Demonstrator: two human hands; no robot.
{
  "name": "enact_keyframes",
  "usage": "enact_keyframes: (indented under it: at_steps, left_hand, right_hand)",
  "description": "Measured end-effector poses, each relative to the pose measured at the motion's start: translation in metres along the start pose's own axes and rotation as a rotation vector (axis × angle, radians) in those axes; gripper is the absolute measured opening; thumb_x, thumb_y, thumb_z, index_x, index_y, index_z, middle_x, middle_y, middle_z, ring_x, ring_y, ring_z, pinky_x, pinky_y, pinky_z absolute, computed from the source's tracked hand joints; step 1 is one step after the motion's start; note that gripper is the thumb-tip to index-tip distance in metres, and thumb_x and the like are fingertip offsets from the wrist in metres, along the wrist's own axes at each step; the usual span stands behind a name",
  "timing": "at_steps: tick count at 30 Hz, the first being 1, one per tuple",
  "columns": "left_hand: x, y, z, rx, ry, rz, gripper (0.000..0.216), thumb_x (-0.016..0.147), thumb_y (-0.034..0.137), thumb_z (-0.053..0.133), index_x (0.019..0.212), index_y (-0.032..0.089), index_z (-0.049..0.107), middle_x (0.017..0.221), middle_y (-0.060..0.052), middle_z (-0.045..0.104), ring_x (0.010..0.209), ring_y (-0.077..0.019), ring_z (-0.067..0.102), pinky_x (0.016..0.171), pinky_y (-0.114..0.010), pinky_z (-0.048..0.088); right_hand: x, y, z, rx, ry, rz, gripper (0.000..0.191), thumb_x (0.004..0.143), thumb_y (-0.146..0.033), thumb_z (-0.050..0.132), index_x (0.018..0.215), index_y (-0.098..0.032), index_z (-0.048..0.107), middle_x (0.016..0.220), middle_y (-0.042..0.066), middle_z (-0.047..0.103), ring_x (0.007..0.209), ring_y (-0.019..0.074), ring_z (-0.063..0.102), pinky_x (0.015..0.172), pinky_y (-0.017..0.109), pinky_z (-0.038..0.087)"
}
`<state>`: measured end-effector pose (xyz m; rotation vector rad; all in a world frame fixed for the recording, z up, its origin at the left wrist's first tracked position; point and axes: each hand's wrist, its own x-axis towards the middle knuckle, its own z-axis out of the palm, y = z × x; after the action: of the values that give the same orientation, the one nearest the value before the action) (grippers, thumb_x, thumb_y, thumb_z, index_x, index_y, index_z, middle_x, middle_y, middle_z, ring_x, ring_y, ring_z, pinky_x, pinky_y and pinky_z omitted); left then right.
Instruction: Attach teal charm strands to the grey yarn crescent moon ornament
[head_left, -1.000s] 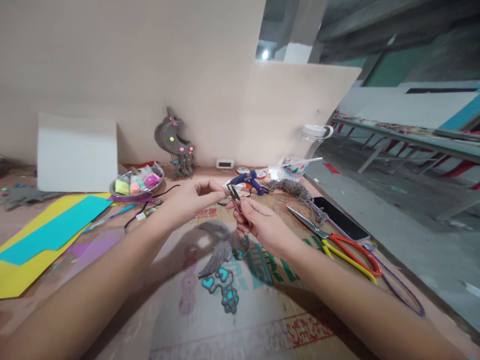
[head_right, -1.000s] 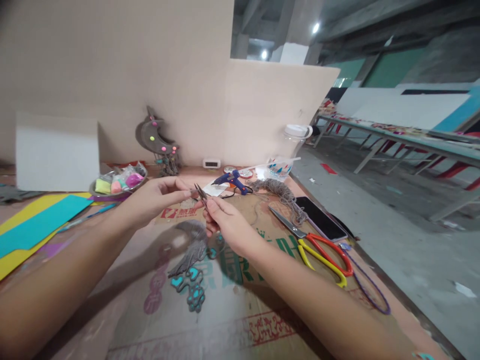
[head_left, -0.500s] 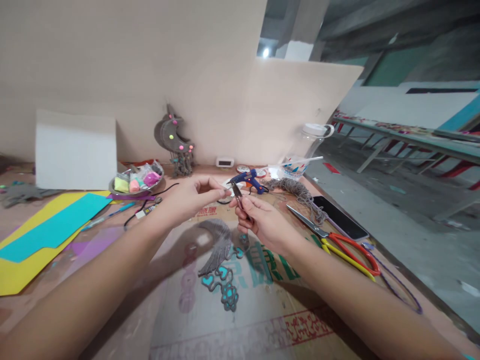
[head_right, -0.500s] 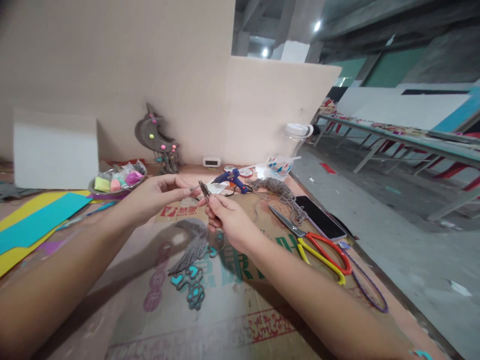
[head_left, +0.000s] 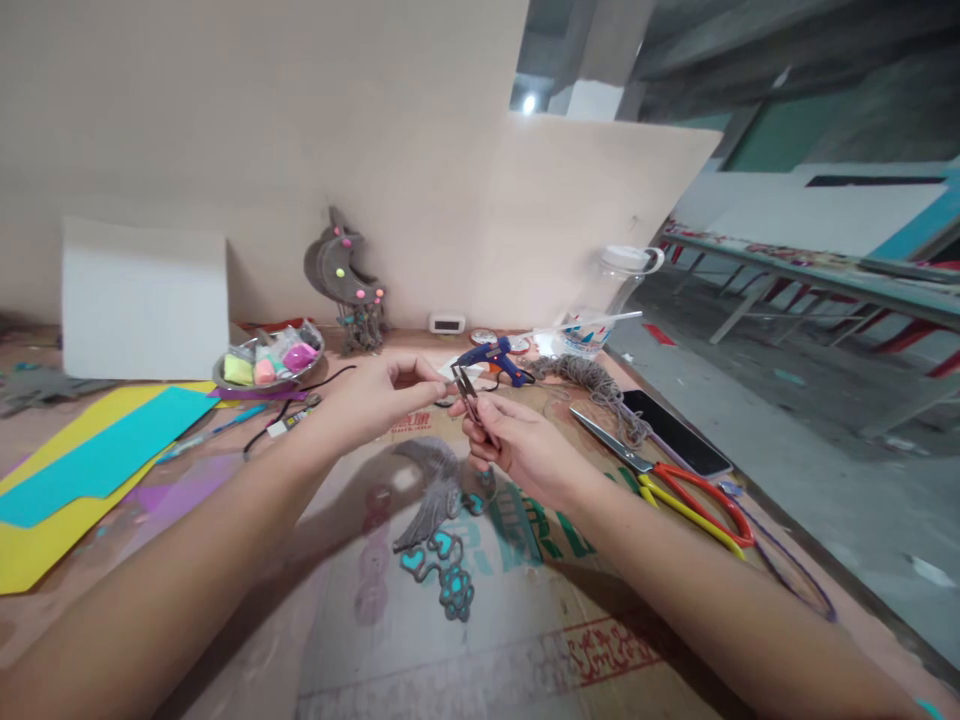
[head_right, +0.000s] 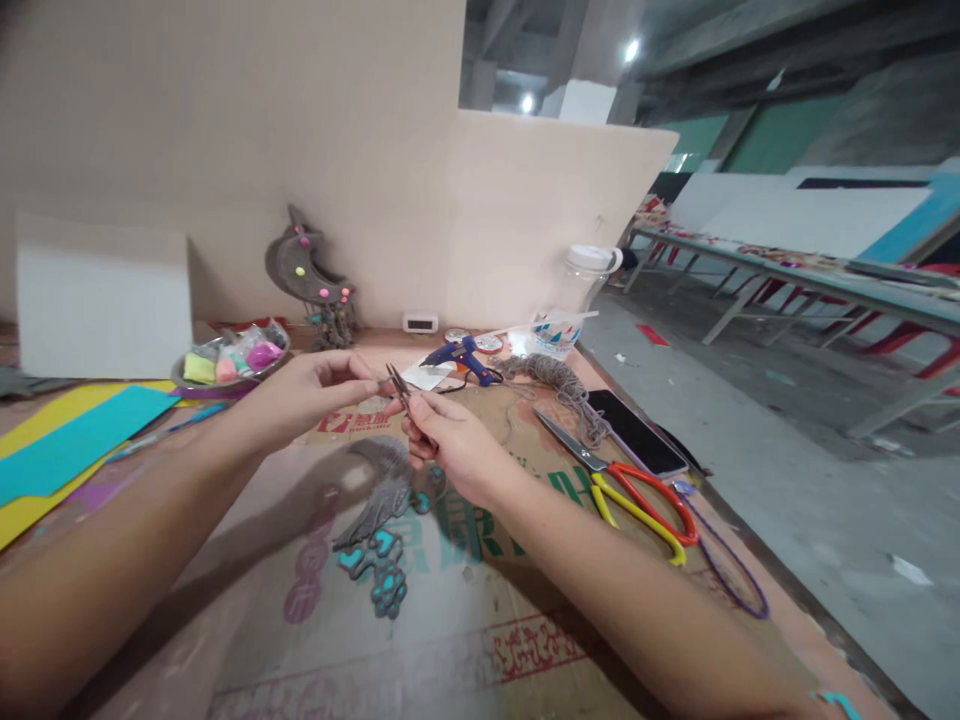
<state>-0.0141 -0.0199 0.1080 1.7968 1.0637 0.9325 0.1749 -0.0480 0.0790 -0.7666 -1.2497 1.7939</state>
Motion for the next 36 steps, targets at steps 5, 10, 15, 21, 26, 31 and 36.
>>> enact_keyframes:
  at_steps: [5,10,15,21,26,31,36]
  left_hand:
    - [-0.001,0.002,0.001,0.043,0.0,-0.008,0.021,0.077,0.034,0.063,0.078,0.013,0.063,0.093,-0.008,0.07,0.086,-0.0196,0.064,0.077,-0.03,0.047]
    - [-0.002,0.003,0.003,0.052,-0.014,0.0,0.019,0.077,0.032,0.062,0.077,0.014,0.063,0.097,-0.009,0.07,0.088,-0.0192,0.064,0.076,-0.029,0.048]
    - [-0.002,0.002,0.003,0.036,-0.012,-0.001,0.019,0.077,0.033,0.063,0.079,0.014,0.064,0.097,-0.009,0.07,0.085,-0.0188,0.065,0.074,-0.029,0.049]
    - [-0.003,0.003,-0.002,0.069,0.017,0.007,0.025,0.078,0.039,0.063,0.081,0.015,0.067,0.09,-0.006,0.072,0.082,-0.018,0.065,0.071,-0.027,0.048]
    - [-0.006,0.004,-0.007,0.115,0.042,-0.028,0.029,0.078,0.045,0.062,0.087,0.018,0.071,0.09,-0.004,0.072,0.081,-0.0166,0.063,0.069,-0.025,0.046]
    - [-0.002,0.003,0.0,0.118,0.026,-0.03,0.025,0.077,0.041,0.064,0.081,0.017,0.071,0.08,-0.002,0.071,0.071,-0.0138,0.061,0.064,-0.022,0.045]
    - [0.007,-0.014,0.008,0.1,0.039,-0.063,0.025,0.077,0.04,0.064,0.081,0.016,0.069,0.077,-0.003,0.07,0.067,-0.0134,0.059,0.062,-0.022,0.044]
  right_hand:
    - [-0.001,-0.001,0.002,0.003,0.007,-0.009,0.027,0.084,-0.044,0.059,0.092,-0.018,0.058,0.066,-0.005,0.035,0.052,0.0071,0.029,0.051,0.023,0.03]
    - [0.0,0.001,0.0,-0.021,0.005,-0.025,0.027,0.083,-0.044,0.059,0.09,-0.018,0.058,0.065,-0.006,0.032,0.052,0.007,0.027,0.051,0.023,0.029]
    - [0.002,0.003,-0.003,-0.041,0.019,-0.04,0.025,0.083,-0.043,0.059,0.085,-0.018,0.057,0.061,-0.007,0.029,0.05,0.0066,0.023,0.049,0.023,0.024]
    - [-0.001,-0.008,-0.001,-0.051,0.029,-0.038,0.027,0.083,-0.044,0.059,0.092,-0.018,0.057,0.069,-0.005,0.036,0.051,0.0063,0.029,0.052,0.025,0.031]
    - [0.012,-0.017,-0.032,-0.388,0.179,-0.289,0.03,0.085,-0.046,0.054,0.099,-0.02,0.053,0.069,-0.004,0.043,0.053,0.009,0.039,0.054,0.026,0.035]
    - [0.03,-0.006,-0.08,-1.08,0.371,-0.312,0.02,0.08,-0.031,0.06,0.096,-0.019,0.061,0.083,0.003,0.064,0.072,0.0161,0.056,0.072,0.032,0.043]
    - [0.034,0.005,-0.079,-1.06,0.367,-0.335,0.021,0.084,-0.033,0.055,0.096,-0.019,0.063,0.096,0.006,0.069,0.085,0.0184,0.062,0.08,0.034,0.047]
